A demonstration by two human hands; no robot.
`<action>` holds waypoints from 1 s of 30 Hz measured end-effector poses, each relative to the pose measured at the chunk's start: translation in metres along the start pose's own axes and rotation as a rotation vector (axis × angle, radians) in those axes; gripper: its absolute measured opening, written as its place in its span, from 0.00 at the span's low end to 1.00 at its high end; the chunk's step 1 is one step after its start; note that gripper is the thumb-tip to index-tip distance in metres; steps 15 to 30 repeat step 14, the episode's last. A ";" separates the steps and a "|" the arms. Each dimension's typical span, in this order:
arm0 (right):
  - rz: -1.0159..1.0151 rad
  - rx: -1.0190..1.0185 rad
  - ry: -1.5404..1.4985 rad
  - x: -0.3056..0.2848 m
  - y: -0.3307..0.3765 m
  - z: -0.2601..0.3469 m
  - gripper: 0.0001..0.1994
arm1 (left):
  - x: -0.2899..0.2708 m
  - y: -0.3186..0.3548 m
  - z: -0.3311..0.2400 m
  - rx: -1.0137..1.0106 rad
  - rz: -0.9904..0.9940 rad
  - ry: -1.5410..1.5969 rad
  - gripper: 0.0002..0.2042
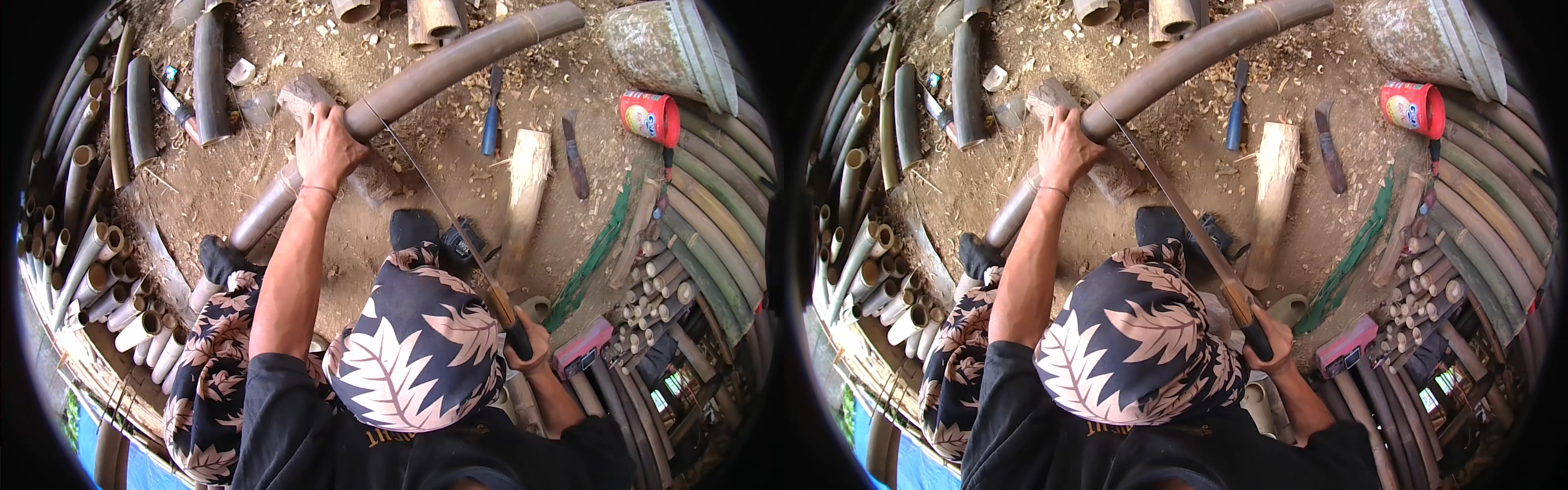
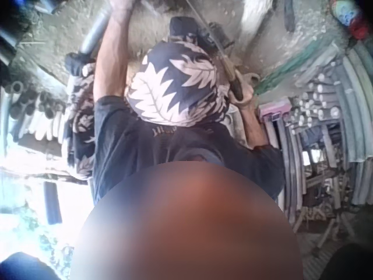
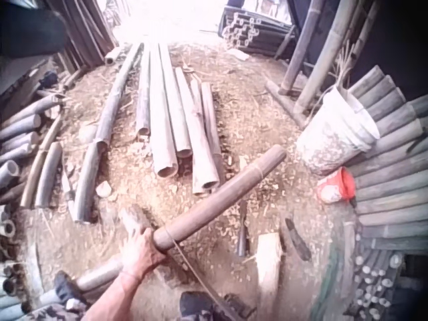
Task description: The person selects bamboo poles from a pile, measures them with a tape measure, and cuts them to size using a hand saw. The person sits on the ground in a workshop area, repeatedly measuring and sawing different bamboo pieces.
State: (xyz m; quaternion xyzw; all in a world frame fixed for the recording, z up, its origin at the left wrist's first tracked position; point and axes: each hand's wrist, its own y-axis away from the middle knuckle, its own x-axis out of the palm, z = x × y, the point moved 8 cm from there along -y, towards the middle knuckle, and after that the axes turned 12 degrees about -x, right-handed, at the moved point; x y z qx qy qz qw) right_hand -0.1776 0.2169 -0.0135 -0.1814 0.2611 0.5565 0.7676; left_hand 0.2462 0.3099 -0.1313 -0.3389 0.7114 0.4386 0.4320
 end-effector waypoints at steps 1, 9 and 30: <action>0.018 0.006 -0.006 0.002 -0.007 -0.002 0.33 | 0.003 0.003 0.004 0.002 0.011 0.002 0.34; -0.346 -0.311 -0.121 0.068 -0.215 -0.006 0.28 | 0.000 -0.002 -0.010 0.053 -0.013 0.021 0.37; -0.131 -0.121 -0.021 0.007 -0.050 -0.019 0.30 | 0.004 -0.005 -0.004 0.006 0.018 -0.014 0.36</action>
